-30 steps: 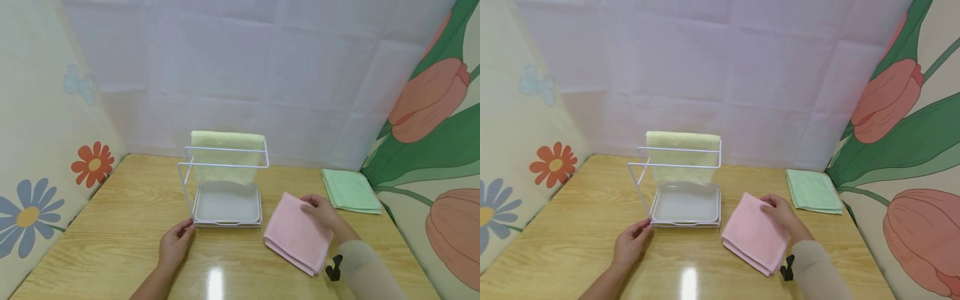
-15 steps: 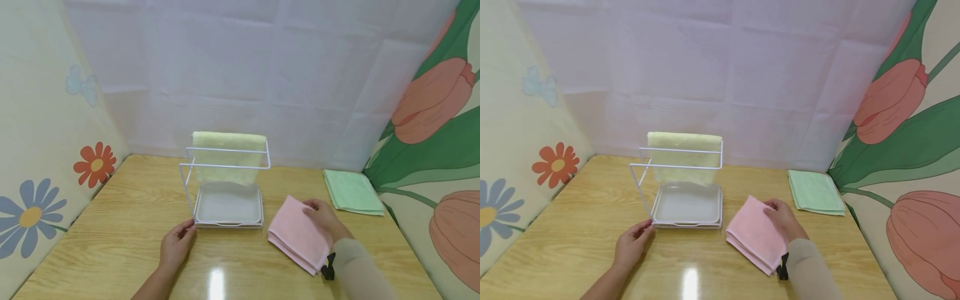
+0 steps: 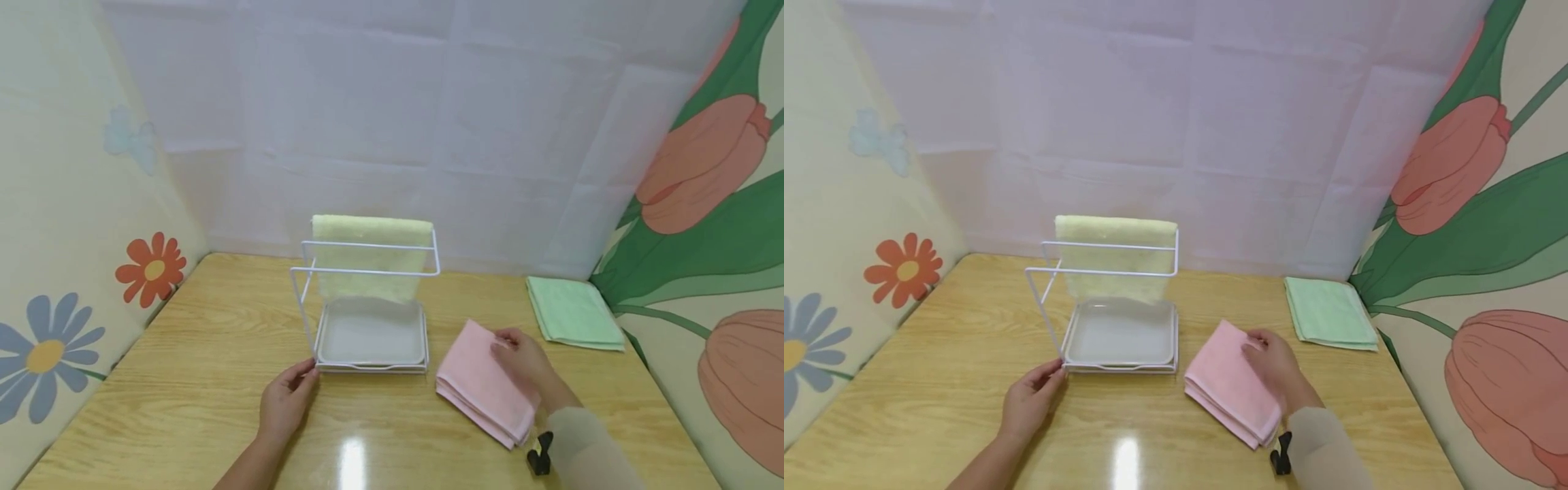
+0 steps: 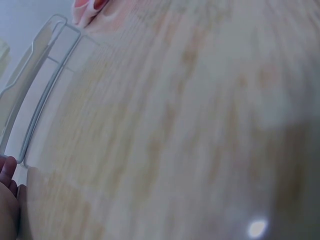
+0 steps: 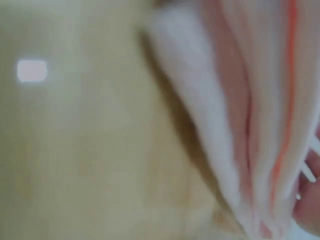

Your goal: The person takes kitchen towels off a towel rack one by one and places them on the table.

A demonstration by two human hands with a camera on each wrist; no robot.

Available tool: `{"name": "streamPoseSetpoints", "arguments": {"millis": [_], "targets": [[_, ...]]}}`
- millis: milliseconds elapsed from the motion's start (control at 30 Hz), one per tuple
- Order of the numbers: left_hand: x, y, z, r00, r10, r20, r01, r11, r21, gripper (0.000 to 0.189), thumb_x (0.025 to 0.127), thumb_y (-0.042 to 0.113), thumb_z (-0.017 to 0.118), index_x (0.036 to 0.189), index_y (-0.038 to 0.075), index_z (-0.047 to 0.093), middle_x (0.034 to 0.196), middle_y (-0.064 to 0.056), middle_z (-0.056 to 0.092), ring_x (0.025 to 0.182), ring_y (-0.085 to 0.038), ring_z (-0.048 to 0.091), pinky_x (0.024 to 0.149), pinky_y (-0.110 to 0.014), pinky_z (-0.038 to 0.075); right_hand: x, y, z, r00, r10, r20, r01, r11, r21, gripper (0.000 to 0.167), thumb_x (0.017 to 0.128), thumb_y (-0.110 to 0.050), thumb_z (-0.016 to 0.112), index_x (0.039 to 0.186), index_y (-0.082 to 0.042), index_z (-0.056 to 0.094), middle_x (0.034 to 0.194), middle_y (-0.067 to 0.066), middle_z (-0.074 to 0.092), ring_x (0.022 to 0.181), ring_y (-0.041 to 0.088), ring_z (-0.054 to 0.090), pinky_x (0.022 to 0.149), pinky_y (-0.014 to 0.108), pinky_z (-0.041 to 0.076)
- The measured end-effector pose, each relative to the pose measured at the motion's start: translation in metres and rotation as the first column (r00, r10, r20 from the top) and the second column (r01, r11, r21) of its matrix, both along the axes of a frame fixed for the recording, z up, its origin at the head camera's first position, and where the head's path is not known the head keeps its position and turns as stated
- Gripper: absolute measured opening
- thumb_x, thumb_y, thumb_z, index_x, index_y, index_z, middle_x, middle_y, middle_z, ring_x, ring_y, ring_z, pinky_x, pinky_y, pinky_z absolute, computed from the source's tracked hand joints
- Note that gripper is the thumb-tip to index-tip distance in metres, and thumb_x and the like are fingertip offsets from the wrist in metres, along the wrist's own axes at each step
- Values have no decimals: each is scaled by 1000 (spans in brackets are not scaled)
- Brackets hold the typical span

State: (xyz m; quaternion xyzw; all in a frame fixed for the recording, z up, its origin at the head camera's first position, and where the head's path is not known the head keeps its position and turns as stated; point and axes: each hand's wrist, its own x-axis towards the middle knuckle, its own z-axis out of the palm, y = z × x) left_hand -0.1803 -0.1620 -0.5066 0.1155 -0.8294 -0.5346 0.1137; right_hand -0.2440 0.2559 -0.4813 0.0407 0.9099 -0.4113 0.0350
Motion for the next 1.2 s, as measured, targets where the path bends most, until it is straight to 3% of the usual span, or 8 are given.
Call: {"name": "streamPoseSetpoints", "arguments": {"millis": [167,267,400,600,800,1000,1200], "targets": [[0,0,-1,1000,-7,-3,7,1000,5,28,94,19,67,117,3,69,115,-16,72,77,8,54,70,-12,47,22,-14,9,996,7,-94,4,993,117,42,96,-28,62,127,-1,59,138,27,53,131,46,45,110,58,34],[0,0,0,1000,-12,-1,12,1000,6,28,94,19,67,117,3,69,116,-16,71,78,8,54,71,-12,47,38,-26,13,994,-12,-105,34,978,204,45,97,-31,59,129,1,58,144,31,45,137,50,34,113,61,28],[0,0,0,1000,-8,2,8,1000,4,27,94,18,66,116,3,69,116,-16,71,78,9,54,71,-11,47,58,-43,15,1000,-13,-27,20,952,307,54,102,-39,46,138,0,50,151,32,35,143,53,20,116,64,17],[-1,1,-1,1000,2,-17,-2,1000,-10,27,93,16,67,116,2,69,115,-17,71,76,10,53,69,-11,46,75,-60,10,994,-13,111,-25,943,332,63,103,-49,35,150,-7,35,157,35,14,143,58,4,111,74,6],[-1,1,-1,1000,0,-15,0,1000,-3,26,94,16,67,116,2,69,116,-16,71,77,10,53,70,-10,46,70,-56,-3,991,36,128,-83,919,385,68,101,-53,39,154,-12,30,159,32,9,144,56,0,111,75,1],[0,0,1,1000,-5,3,5,1000,-4,27,94,18,66,117,3,68,117,-16,71,77,9,54,70,-11,46,52,-32,-7,977,192,96,-215,890,403,66,101,-50,44,153,-13,32,161,28,10,146,52,1,112,73,2],[-1,0,-1,1000,0,-15,0,1000,-10,26,93,16,67,116,2,69,112,-16,72,75,9,54,68,-12,46,33,-12,-5,949,308,68,-303,829,470,62,101,-44,47,151,-9,35,159,31,16,144,55,9,113,72,7]]}}
